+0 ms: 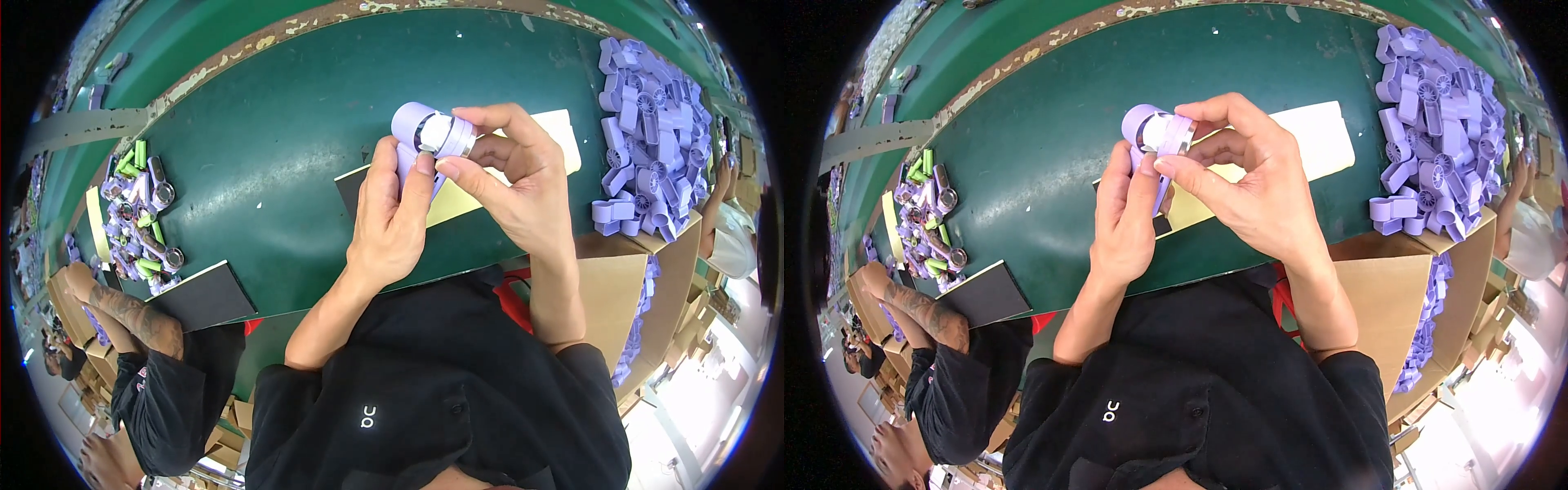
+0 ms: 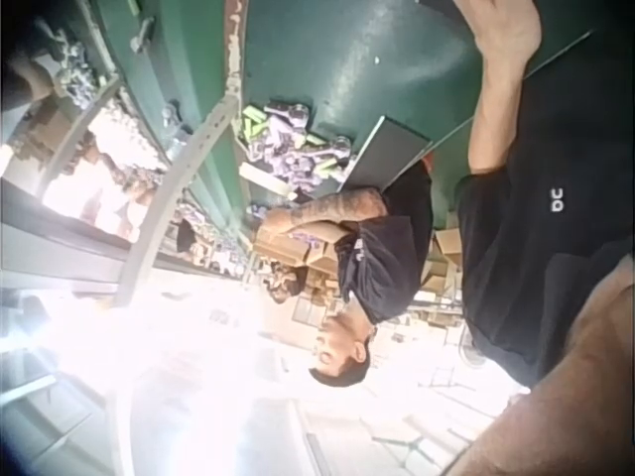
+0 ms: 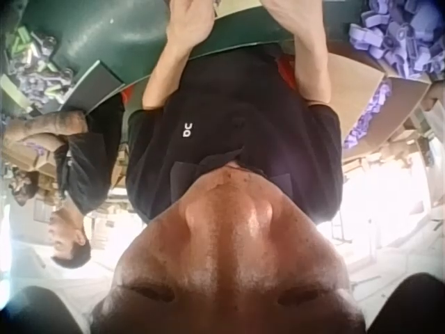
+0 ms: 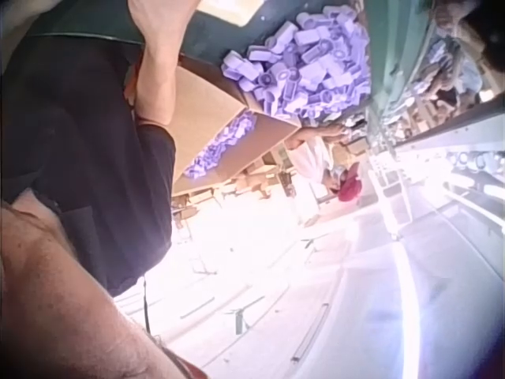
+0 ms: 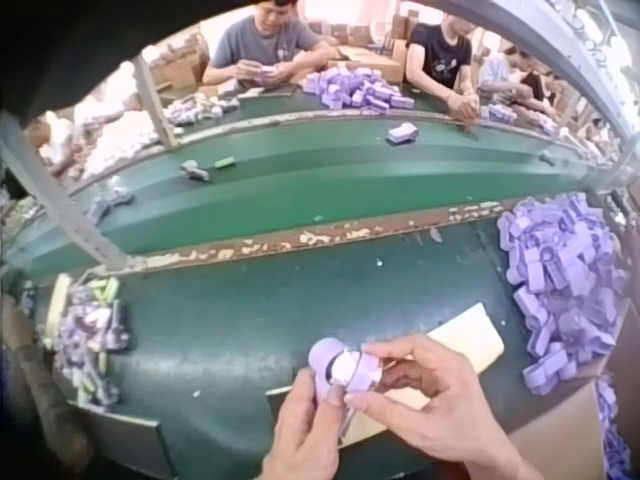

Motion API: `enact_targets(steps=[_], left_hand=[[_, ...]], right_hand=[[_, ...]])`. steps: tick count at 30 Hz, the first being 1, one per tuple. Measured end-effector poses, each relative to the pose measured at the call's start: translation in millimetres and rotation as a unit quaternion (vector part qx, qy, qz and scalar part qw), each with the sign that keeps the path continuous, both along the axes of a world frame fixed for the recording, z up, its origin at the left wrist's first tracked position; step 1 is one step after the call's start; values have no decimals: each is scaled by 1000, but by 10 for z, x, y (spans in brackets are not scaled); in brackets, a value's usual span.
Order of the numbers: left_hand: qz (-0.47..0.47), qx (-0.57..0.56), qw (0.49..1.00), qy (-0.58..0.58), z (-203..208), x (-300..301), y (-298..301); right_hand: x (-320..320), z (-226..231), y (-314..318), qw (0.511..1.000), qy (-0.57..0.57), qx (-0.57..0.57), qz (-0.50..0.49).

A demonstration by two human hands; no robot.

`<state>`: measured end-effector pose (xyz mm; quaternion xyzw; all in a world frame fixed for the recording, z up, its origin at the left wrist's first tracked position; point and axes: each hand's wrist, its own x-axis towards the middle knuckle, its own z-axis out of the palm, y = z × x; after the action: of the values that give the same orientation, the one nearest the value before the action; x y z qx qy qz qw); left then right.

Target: The person assembles handheld electric fans by placing batteries into plastic housings, sticking adhesive strips over the wiring, attaching the fan mechanisms, and snapping the housing covers closed by hand.

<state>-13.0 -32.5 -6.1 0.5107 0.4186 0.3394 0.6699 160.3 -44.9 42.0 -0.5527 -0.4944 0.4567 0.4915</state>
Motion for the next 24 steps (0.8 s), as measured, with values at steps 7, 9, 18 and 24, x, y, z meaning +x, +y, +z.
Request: enact_targets(steps=[7,9,18,24], left_hand=[[39,39,997,-61,41,65,-52],[37,47,997,-58,61,62,-62],[74,145,987,19,-32,102,-117],[88,191,975,66,-50,120,-119]], right_hand=[[-15,70,17,1000,7,-4,1],[-3,80,30,1000,6,1,3],[-4,201,18,999,2,-53,-9],[37,206,44,999,6,-50,-8]])
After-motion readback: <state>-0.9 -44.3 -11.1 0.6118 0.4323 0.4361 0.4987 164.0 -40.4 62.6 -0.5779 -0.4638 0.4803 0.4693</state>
